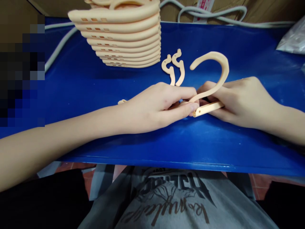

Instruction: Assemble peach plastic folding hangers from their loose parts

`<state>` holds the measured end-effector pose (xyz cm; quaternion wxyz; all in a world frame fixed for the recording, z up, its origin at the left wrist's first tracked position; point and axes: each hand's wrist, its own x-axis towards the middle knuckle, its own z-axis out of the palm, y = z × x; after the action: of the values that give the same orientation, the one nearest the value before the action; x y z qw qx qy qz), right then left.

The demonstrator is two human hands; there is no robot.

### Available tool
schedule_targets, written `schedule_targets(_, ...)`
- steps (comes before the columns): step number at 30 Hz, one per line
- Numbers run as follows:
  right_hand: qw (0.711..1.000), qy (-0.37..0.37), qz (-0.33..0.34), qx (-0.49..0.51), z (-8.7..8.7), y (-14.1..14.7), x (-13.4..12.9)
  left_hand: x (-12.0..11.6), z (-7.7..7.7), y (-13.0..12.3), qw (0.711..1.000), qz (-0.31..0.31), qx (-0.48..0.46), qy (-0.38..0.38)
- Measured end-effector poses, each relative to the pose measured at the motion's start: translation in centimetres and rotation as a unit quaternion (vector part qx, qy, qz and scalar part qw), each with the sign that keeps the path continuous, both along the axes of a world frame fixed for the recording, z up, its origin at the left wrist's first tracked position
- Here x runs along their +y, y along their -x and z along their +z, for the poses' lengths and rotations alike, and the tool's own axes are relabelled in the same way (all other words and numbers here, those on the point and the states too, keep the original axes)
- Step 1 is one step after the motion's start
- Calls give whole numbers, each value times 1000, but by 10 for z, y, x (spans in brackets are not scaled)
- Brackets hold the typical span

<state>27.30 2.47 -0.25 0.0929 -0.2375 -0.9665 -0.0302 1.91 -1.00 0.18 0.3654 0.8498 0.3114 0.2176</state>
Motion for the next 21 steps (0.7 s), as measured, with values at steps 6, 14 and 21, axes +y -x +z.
schedule_targets(6,998,-35,36,26,-2,0,1,0,0,0,1000,-2,4,-5)
schedule_targets(14,999,-30,25,21,0,0,1,1,0,0,1000,0,0,-6)
schedule_targets(21,1000,-8,1,22,-2,-2,1,1,0,0,1000,6,-7,3)
